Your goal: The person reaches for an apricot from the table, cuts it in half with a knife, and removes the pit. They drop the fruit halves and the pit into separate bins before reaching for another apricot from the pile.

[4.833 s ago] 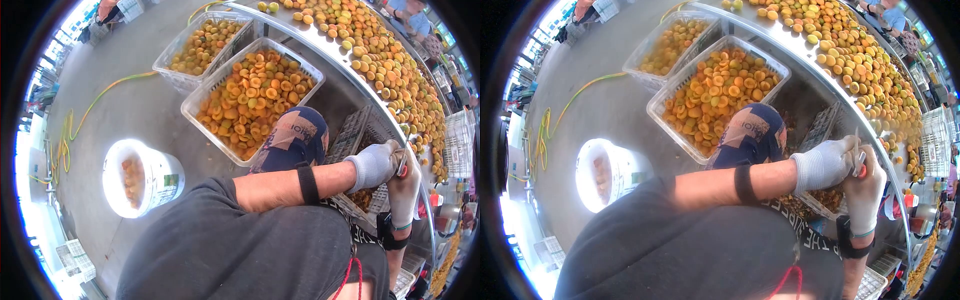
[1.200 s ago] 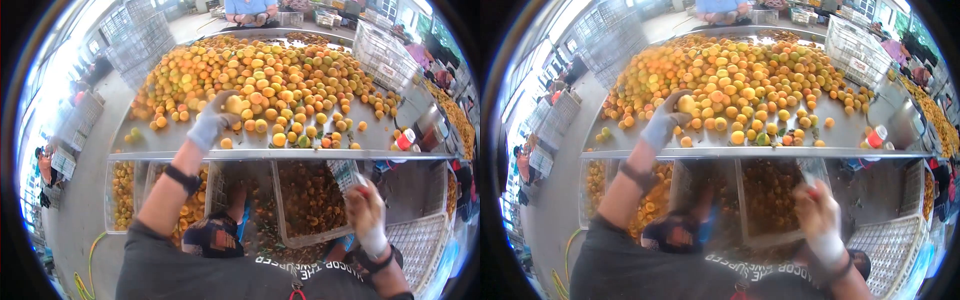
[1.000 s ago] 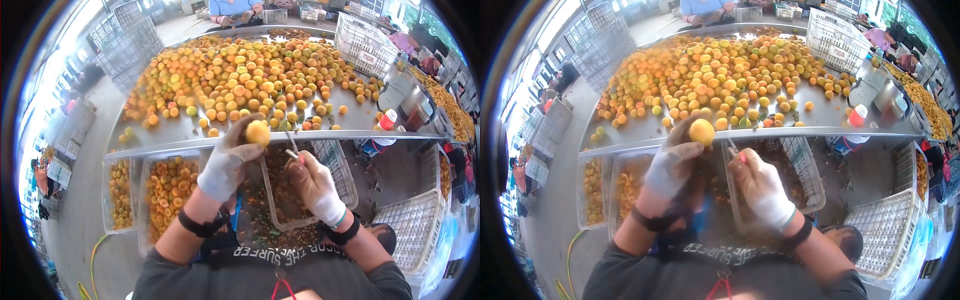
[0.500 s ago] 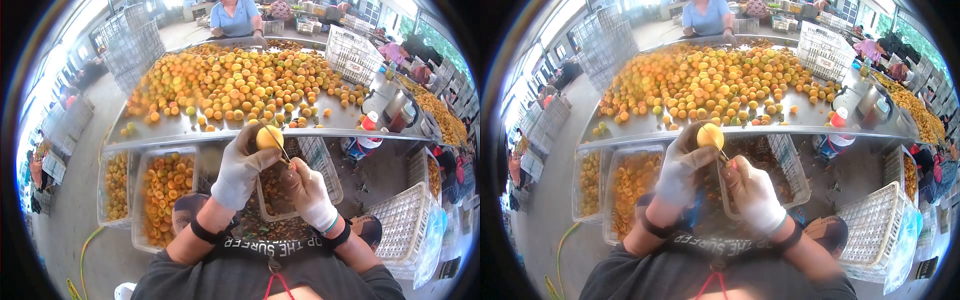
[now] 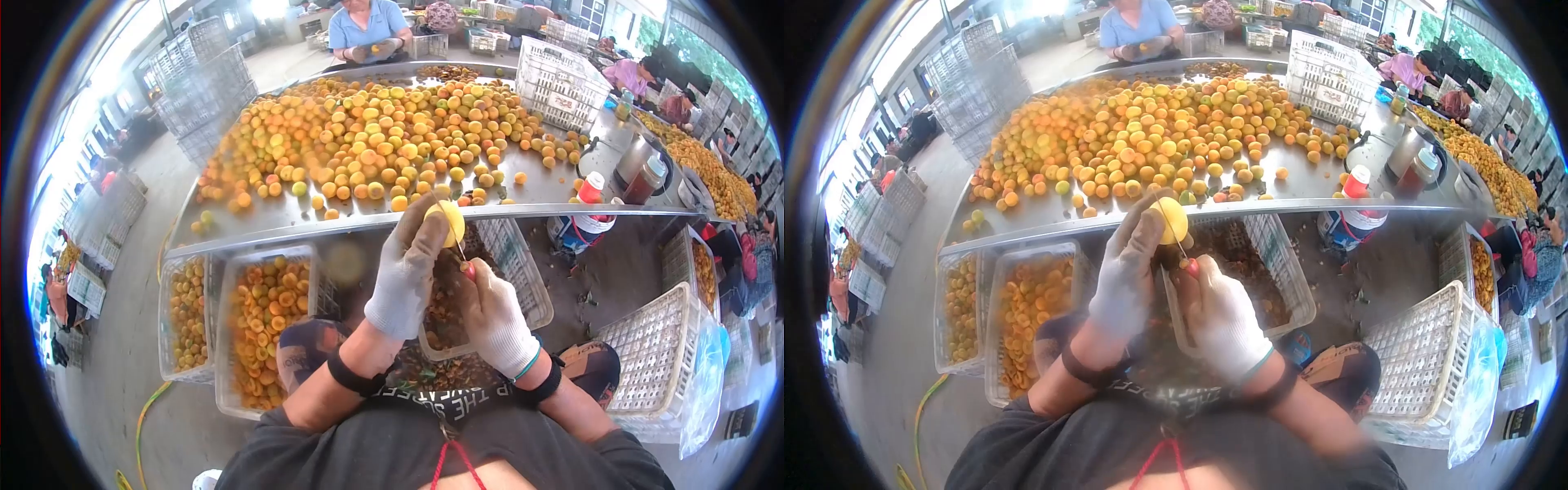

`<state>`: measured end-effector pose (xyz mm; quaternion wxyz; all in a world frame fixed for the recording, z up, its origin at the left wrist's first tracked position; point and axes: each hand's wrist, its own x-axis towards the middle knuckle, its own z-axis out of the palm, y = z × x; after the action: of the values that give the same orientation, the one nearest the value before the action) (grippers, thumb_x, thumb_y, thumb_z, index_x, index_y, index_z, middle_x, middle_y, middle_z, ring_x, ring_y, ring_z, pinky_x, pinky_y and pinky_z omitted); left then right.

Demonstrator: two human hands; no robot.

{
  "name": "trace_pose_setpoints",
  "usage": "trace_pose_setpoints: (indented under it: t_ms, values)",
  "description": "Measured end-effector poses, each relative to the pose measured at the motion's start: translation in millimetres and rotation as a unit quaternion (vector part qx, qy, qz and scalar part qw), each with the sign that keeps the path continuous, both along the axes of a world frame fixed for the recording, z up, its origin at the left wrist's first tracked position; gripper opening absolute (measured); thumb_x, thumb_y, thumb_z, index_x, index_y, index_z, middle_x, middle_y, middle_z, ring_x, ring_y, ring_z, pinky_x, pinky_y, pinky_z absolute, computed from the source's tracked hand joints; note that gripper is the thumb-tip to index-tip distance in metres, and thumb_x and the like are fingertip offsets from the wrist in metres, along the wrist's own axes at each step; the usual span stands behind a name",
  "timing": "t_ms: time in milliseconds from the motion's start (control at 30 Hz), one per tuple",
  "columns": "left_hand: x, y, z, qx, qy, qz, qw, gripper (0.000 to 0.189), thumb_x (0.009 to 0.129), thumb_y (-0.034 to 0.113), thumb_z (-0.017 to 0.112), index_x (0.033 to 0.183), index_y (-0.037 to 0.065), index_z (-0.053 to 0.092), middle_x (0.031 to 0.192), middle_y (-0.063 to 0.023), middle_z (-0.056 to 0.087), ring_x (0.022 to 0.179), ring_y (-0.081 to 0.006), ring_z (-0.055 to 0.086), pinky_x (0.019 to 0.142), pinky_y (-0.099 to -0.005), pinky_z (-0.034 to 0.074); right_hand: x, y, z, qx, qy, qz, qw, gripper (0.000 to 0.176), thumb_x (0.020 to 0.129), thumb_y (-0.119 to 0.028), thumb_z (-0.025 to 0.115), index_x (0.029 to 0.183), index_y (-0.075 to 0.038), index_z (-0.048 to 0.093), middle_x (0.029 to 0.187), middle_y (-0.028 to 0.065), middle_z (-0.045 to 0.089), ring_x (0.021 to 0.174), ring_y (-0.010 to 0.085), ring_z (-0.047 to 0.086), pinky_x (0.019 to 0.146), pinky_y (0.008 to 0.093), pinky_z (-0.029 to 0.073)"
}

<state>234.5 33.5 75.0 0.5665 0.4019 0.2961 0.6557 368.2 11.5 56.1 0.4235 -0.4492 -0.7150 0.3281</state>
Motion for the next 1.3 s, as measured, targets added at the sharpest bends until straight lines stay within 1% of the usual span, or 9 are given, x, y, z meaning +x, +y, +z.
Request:
trace_pose_setpoints:
  t_ms: [433,500,633,700,800,1000,1100,1233,1300]
  values:
    - [9,15,-18,0.016,0.024,0.038,0.999,0.043,0.099,0.044,0.058,0.111,0.003,0.061,0.093,-0.0044,0.065,0.081,-0.0119,0.061,0.074,-0.0261,0.05,-1,17,-16,0.02,0.047,-0.019,0.998,0.018,0.1,-0.014,0.051,0.092,0.001,0.05,0.07,0.0265,0.06,0.069,0.045,0.062,0.056,0.0476,0.046]
    - [2,17,-30,-0.067,-0.058,-0.079,0.993,0.046,0.1,0.041,0.057,0.125,0.002,0.062,0.11,-0.0018,0.064,0.103,-0.0078,0.054,0.093,-0.0249,0.042,-1,15,-16,-0.037,-0.008,-0.032,0.999,0.018,0.101,-0.014,0.051,0.092,0.002,0.051,0.072,0.0271,0.06,0.07,0.0453,0.061,0.056,0.0455,0.047]
    - [4,14,-19,-0.059,0.002,-0.058,0.997,0.05,0.102,0.041,0.054,0.129,0.0,0.06,0.115,-0.0028,0.063,0.106,-0.0084,0.054,0.094,-0.026,0.042,1,9,-12,-0.03,-0.028,-0.055,0.998,0.018,0.1,-0.014,0.051,0.094,0.003,0.052,0.074,0.0269,0.061,0.072,0.0449,0.062,0.058,0.0449,0.048]
    - [0,20,-22,-0.012,0.018,-0.066,0.998,0.05,0.102,0.041,0.054,0.129,-0.001,0.059,0.116,-0.003,0.064,0.107,-0.0086,0.055,0.094,-0.026,0.042,3,7,-12,-0.004,0.059,-0.025,0.998,0.012,0.101,-0.008,0.049,0.104,0.002,0.055,0.069,0.0144,0.056,0.062,0.0183,0.054,0.059,0.0333,0.046]
    - [1,24,-34,0.023,0.015,-0.064,0.998,0.049,0.102,0.041,0.053,0.129,0.001,0.058,0.115,-0.0026,0.064,0.106,-0.0083,0.056,0.092,-0.0268,0.044,4,11,-20,0.014,0.054,-0.03,0.998,0.012,0.101,-0.009,0.05,0.1,0.002,0.054,0.068,0.0146,0.053,0.062,0.0175,0.052,0.058,0.0332,0.044]
    - [18,26,-35,-0.132,-0.18,-0.081,0.972,0.047,0.103,0.043,0.05,0.127,0.004,0.061,0.11,0.0,0.065,0.099,-0.0075,0.057,0.086,-0.0271,0.046,4,20,-33,0.043,-0.122,-0.072,0.989,0.008,0.1,-0.006,0.048,0.097,0.001,0.051,0.067,0.0204,0.055,0.061,0.0367,0.06,0.055,0.0392,0.045]
    - [11,30,-36,-0.188,-0.139,-0.045,0.971,0.046,0.101,0.048,0.049,0.116,0.006,0.061,0.1,-0.0058,0.065,0.089,-0.0167,0.061,0.082,-0.0333,0.049,2,21,-33,0.034,-0.056,-0.06,0.996,0.006,0.099,-0.004,0.048,0.098,0.001,0.051,0.067,0.0221,0.057,0.065,0.0426,0.061,0.055,0.0401,0.046]
    - [13,26,-44,-0.048,-0.008,-0.04,0.998,0.043,0.102,0.044,0.05,0.115,0.005,0.061,0.101,-0.0065,0.066,0.088,-0.0174,0.061,0.083,-0.0322,0.05,0,21,-32,0.059,0.042,-0.049,0.996,0.022,0.102,-0.021,0.05,0.094,0.0,0.05,0.065,0.0236,0.06,0.065,0.045,0.062,0.054,0.0499,0.046]
    - [13,27,-50,-0.008,0.046,0.005,0.999,0.041,0.102,0.042,0.05,0.115,0.004,0.061,0.101,-0.0069,0.065,0.088,-0.0179,0.061,0.083,-0.0318,0.05,0,21,-33,0.039,0.027,-0.052,0.998,0.014,0.1,-0.013,0.05,0.096,0.0,0.051,0.067,0.0218,0.06,0.065,0.0423,0.062,0.055,0.044,0.047]
